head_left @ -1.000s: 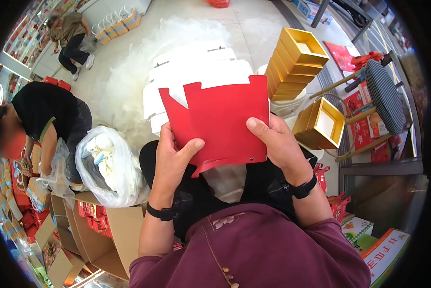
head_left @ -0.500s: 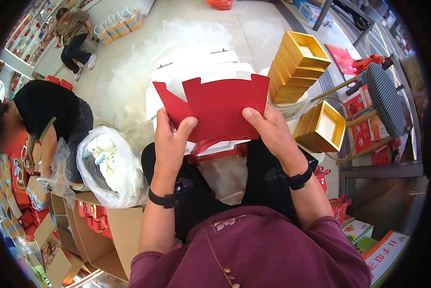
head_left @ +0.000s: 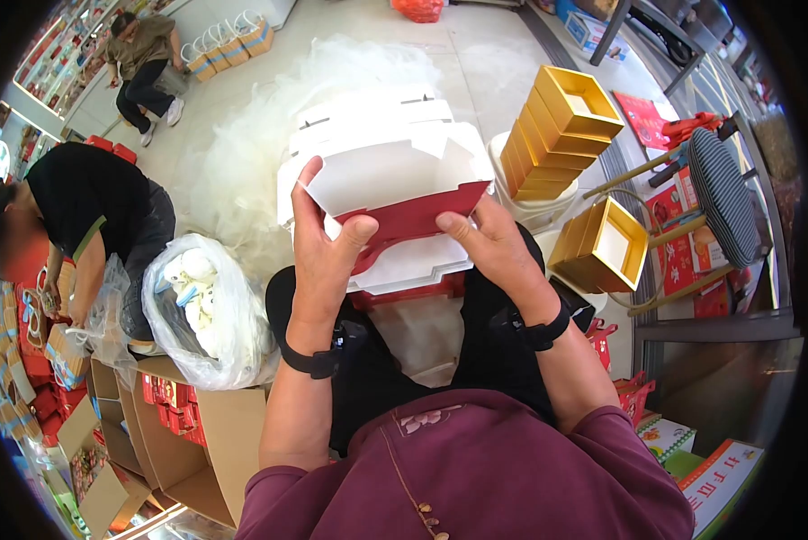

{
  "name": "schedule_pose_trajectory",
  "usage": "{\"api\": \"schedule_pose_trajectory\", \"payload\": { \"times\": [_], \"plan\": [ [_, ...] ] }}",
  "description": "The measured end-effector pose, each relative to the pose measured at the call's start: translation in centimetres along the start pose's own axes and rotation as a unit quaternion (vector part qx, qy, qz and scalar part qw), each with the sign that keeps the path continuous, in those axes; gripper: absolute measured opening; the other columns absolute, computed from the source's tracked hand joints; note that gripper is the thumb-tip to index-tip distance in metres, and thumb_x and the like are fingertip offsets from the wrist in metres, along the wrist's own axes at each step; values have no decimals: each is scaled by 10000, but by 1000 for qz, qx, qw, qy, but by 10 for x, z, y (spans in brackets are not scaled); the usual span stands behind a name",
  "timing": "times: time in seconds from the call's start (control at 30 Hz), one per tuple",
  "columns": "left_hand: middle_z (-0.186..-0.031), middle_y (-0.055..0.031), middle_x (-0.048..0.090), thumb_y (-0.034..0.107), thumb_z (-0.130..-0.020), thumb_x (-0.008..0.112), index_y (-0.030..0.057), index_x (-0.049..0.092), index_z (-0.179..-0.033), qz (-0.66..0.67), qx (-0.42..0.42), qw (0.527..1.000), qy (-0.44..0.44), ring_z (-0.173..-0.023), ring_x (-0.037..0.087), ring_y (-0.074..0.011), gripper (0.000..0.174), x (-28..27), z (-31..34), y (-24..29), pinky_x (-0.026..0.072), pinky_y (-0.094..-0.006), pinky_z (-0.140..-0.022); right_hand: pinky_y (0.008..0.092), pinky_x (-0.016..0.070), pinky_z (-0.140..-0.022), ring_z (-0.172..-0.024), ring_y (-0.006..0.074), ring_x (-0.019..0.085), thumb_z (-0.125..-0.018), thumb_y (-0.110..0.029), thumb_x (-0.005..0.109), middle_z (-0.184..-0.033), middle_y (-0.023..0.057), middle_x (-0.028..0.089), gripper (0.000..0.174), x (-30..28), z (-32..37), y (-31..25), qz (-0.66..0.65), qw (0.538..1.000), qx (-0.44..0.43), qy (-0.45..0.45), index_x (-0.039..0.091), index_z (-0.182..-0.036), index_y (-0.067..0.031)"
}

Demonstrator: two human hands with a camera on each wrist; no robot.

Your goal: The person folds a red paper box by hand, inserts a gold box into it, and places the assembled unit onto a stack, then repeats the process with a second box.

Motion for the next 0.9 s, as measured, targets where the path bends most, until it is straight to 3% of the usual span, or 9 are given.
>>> {"api": "schedule_pose_trajectory", "payload": {
  "times": [0.03,0.07,0.17,0.27,0.37,0.47,0.77,0.87,0.9],
  "plan": [
    [-1429,-177,548,692,-742,872,9,289,-1599,28,-27,999,-2,-1321,544,-270,1242,4,3,3,480,-377,-1082,348,452,-1082,-1232,187,589,-1047,-305,682,-1316,118,663,564,3,0,-1,13,1000,-6,-2,517,-1477,21],
    [-1458,-192,533,758,-741,829,22,236,-1632,28,-41,999,-8,-1359,524,-285,1299,6,5,3,454,-392,-1121,366,385,-1161,-1363,226,522,-1035,-360,692,-1455,147,572,696,7,1,-4,-2,1000,1,-15,420,-1561,6],
    [-1472,-192,522,783,-797,763,13,253,-1622,57,-25,998,-10,-1372,513,-283,1238,8,8,3,421,-403,-1154,364,346,-1192,-1402,254,493,-1052,-403,652,-1500,163,537,705,8,1,-24,-133,991,-18,27,405,-1583,-10],
    [-1471,-190,527,740,-907,679,-1,304,-1601,85,-10,996,-7,-1363,517,-269,1082,9,6,5,399,-392,-1166,341,362,-1164,-1330,227,527,-1078,-440,591,-1417,136,579,658,1,-8,-42,-121,992,-26,39,439,-1563,-21],
    [-1455,-179,543,615,-996,632,-10,379,-1567,73,-23,997,-26,-1351,519,-250,884,9,2,6,386,-382,-1165,299,404,-1083,-1205,151,545,-1094,-426,560,-1282,78,611,580,1,-16,-44,-98,994,17,38,494,-1506,-23],
    [-1437,-168,558,518,-1022,617,-8,429,-1541,59,-29,998,-13,-1332,523,-233,763,9,0,11,402,-371,-1140,267,420,-1001,-1089,93,524,-1102,-389,542,-1164,26,608,492,6,-22,-38,-150,988,26,40,539,-1436,-29],
    [-1414,-153,559,378,-1020,661,-19,430,-1531,57,-49,997,0,-1304,526,-225,686,7,-3,10,409,-365,-1128,271,442,-946,-1042,97,526,-1052,-340,581,-1128,27,606,422,6,-27,-38,-143,986,73,42,565,-1337,-29],
    [-1411,-180,563,309,-998,712,-29,429,-1521,-66,38,995,70,-1304,541,-265,683,-10,-2,15,408,-389,-1135,277,449,-957,-1056,104,536,-1047,-344,589,-1137,38,615,435,4,-30,-37,-144,987,54,36,559,-1338,-22],
    [-1411,-194,563,290,-988,725,-27,448,-1504,-157,114,978,81,-1306,544,-288,666,-11,1,36,411,-402,-1135,277,449,-962,-1061,105,537,-1046,-345,592,-1142,41,617,441,4,-30,-38,-146,987,54,35,557,-1343,-20]
  ]
}}
Point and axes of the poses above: each hand's wrist, its own z-axis away from the middle knuckle, its own x-axis out of the palm, y = z × x, the point moved 9 cm from there along -z, towards the middle knuckle
